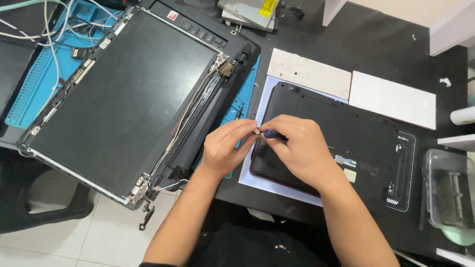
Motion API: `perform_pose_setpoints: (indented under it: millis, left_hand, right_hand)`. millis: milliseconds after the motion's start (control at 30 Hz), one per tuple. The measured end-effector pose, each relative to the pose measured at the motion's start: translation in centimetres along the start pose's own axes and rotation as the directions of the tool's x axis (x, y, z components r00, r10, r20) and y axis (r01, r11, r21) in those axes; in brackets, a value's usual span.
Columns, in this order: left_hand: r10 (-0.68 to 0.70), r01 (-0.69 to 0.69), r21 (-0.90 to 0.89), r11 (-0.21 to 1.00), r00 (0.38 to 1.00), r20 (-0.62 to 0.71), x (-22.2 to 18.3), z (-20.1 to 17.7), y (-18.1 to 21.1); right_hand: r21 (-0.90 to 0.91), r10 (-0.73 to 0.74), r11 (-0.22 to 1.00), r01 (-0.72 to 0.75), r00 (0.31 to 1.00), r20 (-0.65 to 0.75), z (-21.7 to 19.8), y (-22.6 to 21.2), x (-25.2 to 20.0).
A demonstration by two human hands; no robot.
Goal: The person works at a repair bench on a laptop with its bottom cover removed. They place the black bottom cover back onto the laptop chassis, then use a screwdriver to drive screws into the cover, handling small screws by hand between fastening steps.
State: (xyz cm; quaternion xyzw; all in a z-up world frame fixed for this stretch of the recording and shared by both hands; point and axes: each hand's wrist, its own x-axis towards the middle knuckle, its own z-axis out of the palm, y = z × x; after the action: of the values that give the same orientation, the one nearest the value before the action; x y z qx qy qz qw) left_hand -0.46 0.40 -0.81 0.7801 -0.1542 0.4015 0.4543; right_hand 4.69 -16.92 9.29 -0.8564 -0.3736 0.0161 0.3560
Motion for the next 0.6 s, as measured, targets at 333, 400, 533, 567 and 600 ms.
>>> perform_pose_setpoints:
  millis: [333,400,533,567,600]
  left_hand:
    - [-0.003,0.005,-0.041,0.999,0.999,0.032,0.3,-0.3,0.3]
    - [-0.016,0.018,-0.036,0.999,0.999,0.042,0.2,-0.4,0.3]
    - [0.002,-0.001,-0.02,1.0,0.999,0.045,0.4,-0.4,0.4]
    - [-0.004,0.005,-0.017,1.0,0.999,0.054,0.4,-0.4,0.4]
    - [-0.008,0.009,-0.015,1.0,0.998,0.064,0.5,-0.4,0.4]
  right_hand:
    - [0.105,0.208,0.971,-0.214,0.976,0.062,-0.9,-0.1,0.1]
    - [0.139,0.192,0.97,-0.198,0.98,0.058,-1.2,0.1,0.0]
    - [0.074,0.293,0.952,-0.296,0.955,0.047,-1.9,0.4,-0.2]
    - [0.107,0.307,0.945,-0.31,0.951,0.043,-2.1,0.6,-0.3]
    - [0.14,0.323,0.936,-0.324,0.946,0.037,-2.3,0.7,-0.5]
